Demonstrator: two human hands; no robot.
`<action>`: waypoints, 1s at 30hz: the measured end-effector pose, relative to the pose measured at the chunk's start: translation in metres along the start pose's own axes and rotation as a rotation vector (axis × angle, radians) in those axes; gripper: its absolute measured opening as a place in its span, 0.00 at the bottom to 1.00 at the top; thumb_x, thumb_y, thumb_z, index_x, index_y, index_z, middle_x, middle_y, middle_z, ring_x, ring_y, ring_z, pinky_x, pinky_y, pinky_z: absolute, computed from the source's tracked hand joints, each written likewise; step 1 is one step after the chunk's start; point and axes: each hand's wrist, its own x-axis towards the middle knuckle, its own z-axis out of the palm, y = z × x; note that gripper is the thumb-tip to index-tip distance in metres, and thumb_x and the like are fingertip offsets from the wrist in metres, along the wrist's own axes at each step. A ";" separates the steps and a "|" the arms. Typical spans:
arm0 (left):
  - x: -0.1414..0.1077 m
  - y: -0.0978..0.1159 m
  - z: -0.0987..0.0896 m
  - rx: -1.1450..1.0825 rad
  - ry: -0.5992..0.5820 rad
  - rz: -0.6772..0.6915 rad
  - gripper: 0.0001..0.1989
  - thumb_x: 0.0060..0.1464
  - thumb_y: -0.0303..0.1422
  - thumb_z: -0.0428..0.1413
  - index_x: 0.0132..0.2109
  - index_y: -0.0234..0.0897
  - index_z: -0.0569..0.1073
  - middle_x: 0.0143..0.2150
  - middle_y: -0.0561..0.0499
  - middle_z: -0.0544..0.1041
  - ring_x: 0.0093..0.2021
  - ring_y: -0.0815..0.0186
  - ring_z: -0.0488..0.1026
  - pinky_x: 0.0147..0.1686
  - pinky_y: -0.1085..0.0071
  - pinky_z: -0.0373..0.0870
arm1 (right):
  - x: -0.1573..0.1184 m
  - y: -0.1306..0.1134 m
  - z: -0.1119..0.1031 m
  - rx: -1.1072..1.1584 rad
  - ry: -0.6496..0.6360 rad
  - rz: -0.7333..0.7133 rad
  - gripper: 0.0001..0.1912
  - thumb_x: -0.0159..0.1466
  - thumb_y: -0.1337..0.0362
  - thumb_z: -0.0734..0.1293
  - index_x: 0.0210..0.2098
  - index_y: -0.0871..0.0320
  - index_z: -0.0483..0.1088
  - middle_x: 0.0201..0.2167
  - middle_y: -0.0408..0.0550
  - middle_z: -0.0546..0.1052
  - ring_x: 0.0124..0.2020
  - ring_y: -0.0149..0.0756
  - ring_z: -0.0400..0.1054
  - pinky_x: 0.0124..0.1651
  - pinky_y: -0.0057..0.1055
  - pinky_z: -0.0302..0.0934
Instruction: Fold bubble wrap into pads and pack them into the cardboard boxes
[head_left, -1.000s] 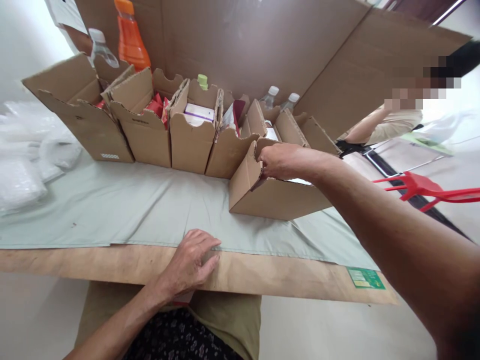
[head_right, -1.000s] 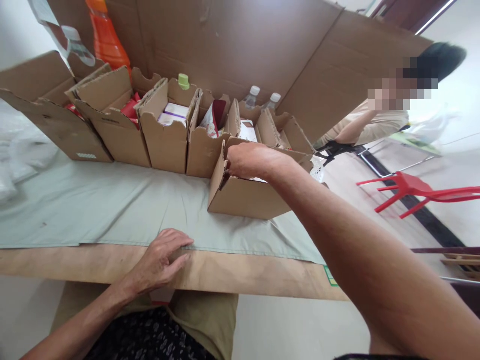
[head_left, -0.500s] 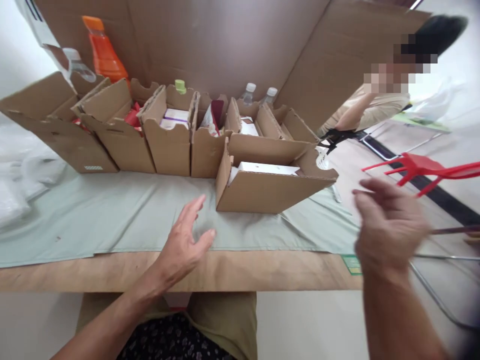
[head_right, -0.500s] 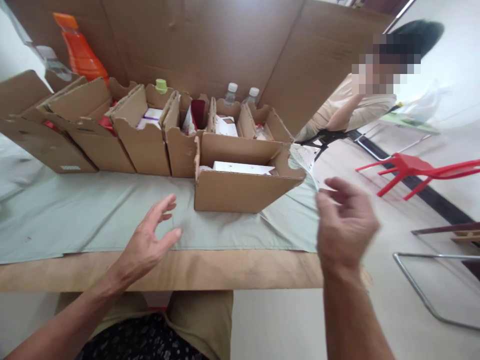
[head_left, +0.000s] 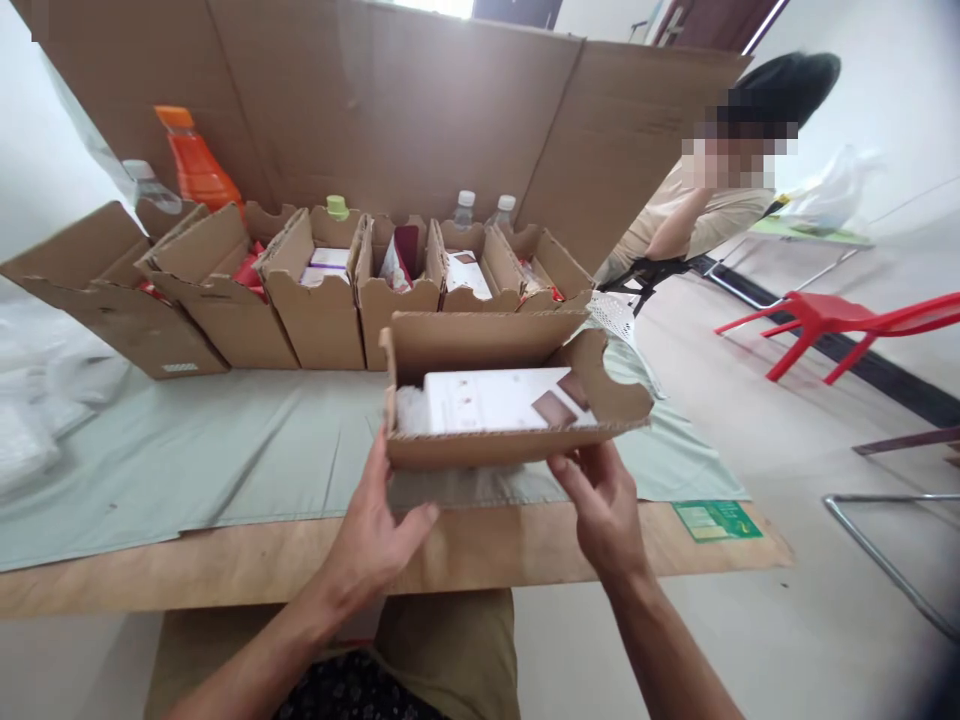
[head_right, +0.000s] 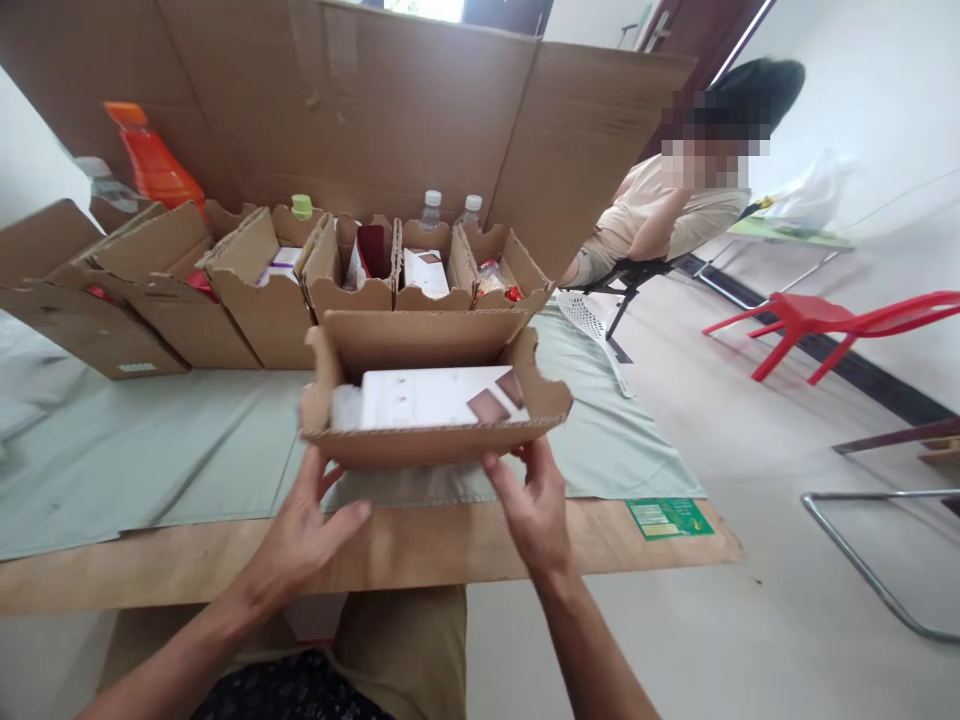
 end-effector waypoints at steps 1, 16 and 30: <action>-0.016 0.000 -0.013 0.000 0.033 -0.055 0.36 0.62 0.39 0.58 0.73 0.48 0.54 0.71 0.40 0.65 0.71 0.46 0.65 0.69 0.39 0.63 | -0.011 -0.008 0.009 -0.005 -0.025 -0.012 0.22 0.64 0.49 0.72 0.53 0.52 0.73 0.52 0.52 0.79 0.52 0.48 0.74 0.55 0.45 0.69; -0.012 0.014 -0.027 0.012 0.191 0.062 0.42 0.61 0.36 0.58 0.76 0.46 0.49 0.75 0.39 0.60 0.74 0.46 0.60 0.72 0.39 0.59 | 0.003 -0.026 0.039 0.081 -0.015 -0.093 0.24 0.65 0.51 0.72 0.58 0.51 0.71 0.58 0.53 0.76 0.59 0.49 0.71 0.63 0.46 0.65; 0.007 0.057 0.123 0.003 -0.321 0.153 0.60 0.53 0.30 0.62 0.77 0.38 0.27 0.81 0.34 0.26 0.79 0.34 0.29 0.76 0.32 0.42 | 0.106 0.017 -0.064 -0.195 0.229 -0.180 0.51 0.67 0.35 0.33 0.58 0.54 0.74 0.51 0.63 0.79 0.58 0.55 0.73 0.54 0.50 0.69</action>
